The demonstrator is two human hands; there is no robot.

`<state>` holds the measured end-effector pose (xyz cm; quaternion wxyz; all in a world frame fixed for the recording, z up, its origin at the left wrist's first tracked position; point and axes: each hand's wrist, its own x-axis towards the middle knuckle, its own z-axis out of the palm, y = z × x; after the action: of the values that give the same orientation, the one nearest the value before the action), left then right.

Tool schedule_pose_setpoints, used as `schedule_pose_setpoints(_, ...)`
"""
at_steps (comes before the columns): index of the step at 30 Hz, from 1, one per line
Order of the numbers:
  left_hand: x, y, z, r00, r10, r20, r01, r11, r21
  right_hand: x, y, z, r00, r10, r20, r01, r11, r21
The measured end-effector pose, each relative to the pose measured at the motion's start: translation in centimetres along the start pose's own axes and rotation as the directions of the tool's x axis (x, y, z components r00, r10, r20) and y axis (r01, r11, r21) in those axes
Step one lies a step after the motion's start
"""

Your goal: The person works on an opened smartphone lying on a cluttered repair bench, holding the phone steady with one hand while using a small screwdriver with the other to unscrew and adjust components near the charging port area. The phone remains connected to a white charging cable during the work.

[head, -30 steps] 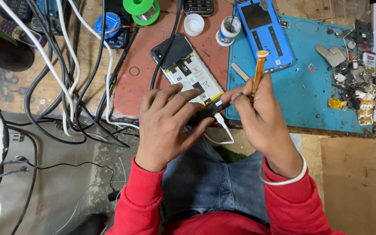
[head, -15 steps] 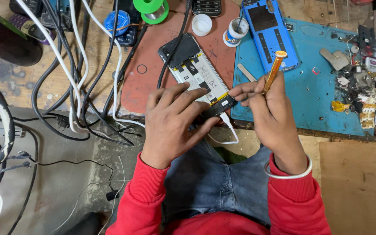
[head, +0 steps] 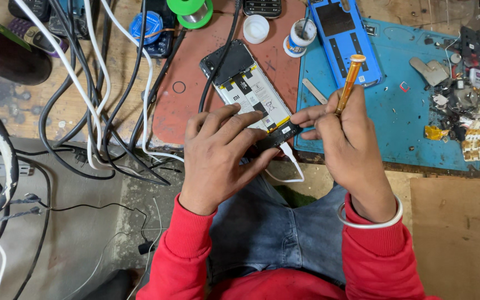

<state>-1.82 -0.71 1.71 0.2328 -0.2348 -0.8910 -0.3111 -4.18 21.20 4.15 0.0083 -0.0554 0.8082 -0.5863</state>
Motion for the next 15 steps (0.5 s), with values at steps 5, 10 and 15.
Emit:
schedule_pose_setpoints(5, 0.1, 0.0, 0.0, 1.0, -0.006, 0.011, 0.006, 1.0, 0.004, 0.6, 0.7, -0.1, 0.997, 0.073, 0.001, -0.073, 0.991, 0.112)
schedule_pose_setpoints(10, 0.1, 0.1, -0.1, 1.0, -0.002, 0.0, 0.002, 1.0, 0.007, 1.2, 1.9, 0.4, 0.995, 0.086, 0.048, -0.092, 0.985, 0.147)
schedule_pose_setpoints(15, 0.1, 0.0, 0.0, 1.0, -0.012, -0.004, 0.012, 1.0, 0.0, 1.3, 1.8, 0.0, 0.99, 0.075, 0.121, -0.097, 0.978, 0.184)
